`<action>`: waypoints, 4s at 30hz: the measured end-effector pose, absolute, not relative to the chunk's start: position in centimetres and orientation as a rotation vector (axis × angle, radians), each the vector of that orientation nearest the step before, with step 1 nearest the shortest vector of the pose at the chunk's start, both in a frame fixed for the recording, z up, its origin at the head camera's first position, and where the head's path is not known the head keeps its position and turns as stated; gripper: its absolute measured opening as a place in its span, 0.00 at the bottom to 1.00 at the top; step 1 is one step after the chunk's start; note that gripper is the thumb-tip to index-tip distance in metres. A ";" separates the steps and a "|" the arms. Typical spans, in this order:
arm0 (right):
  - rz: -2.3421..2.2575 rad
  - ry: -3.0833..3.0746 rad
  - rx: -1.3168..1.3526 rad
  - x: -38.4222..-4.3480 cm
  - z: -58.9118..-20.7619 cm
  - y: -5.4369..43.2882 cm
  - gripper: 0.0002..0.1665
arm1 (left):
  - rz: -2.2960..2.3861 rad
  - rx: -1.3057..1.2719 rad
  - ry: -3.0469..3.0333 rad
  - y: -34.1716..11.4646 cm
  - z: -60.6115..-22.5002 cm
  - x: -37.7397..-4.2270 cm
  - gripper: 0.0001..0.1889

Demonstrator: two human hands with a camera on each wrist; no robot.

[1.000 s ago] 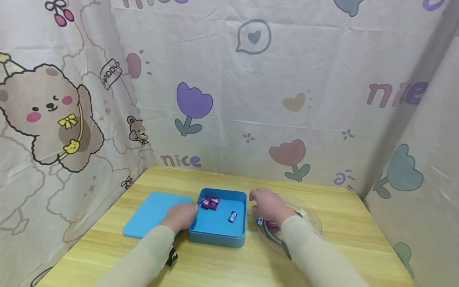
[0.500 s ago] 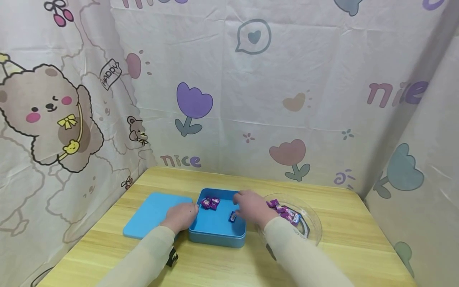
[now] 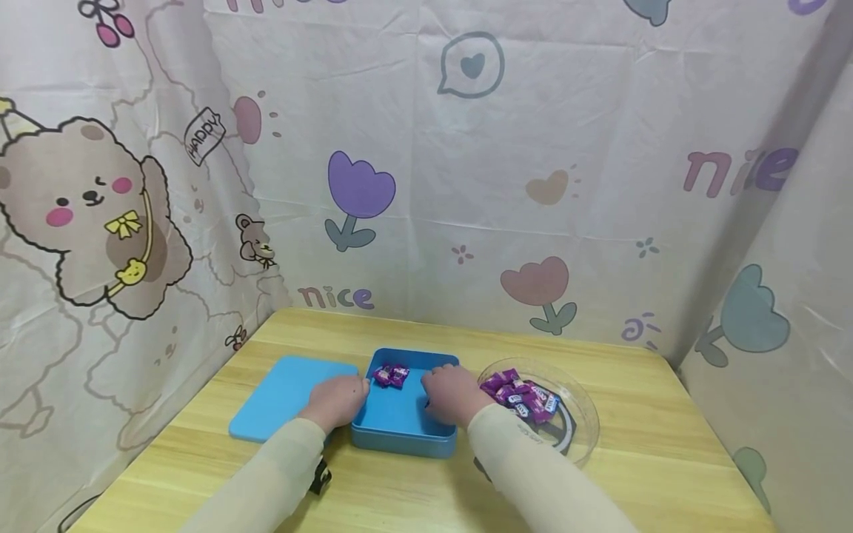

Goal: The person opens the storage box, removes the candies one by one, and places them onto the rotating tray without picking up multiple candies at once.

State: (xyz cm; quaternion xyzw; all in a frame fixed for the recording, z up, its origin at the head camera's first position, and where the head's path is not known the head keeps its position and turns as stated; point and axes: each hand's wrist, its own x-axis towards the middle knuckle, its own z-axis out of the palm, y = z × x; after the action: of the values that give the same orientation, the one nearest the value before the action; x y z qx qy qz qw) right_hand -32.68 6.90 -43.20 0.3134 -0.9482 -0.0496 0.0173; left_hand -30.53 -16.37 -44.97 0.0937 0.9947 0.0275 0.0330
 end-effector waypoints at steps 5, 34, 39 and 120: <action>-0.244 -2.969 0.948 -32.6 -43.9 6.0 0.14 | 0.170 0.229 3.059 -16.5 -45.2 -30.5 0.15; -0.211 -2.842 1.018 -32.5 -45.5 5.6 0.07 | 0.086 0.266 3.050 -16.3 -45.2 -30.5 0.13; -0.145 -2.837 1.040 -32.2 -45.4 5.9 0.05 | 0.092 0.262 3.051 -16.2 -45.4 -30.5 0.12; 0.421 -2.932 0.890 -32.1 -42.4 7.4 0.20 | 0.226 0.205 3.054 -16.2 -44.9 -30.2 0.19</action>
State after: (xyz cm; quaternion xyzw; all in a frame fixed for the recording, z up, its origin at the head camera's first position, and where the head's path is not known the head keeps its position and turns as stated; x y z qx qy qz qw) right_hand -32.05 7.37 -42.43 0.2876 -0.9478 0.1359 0.0243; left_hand -30.20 -16.21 -44.86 0.0668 0.9944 0.0736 0.0362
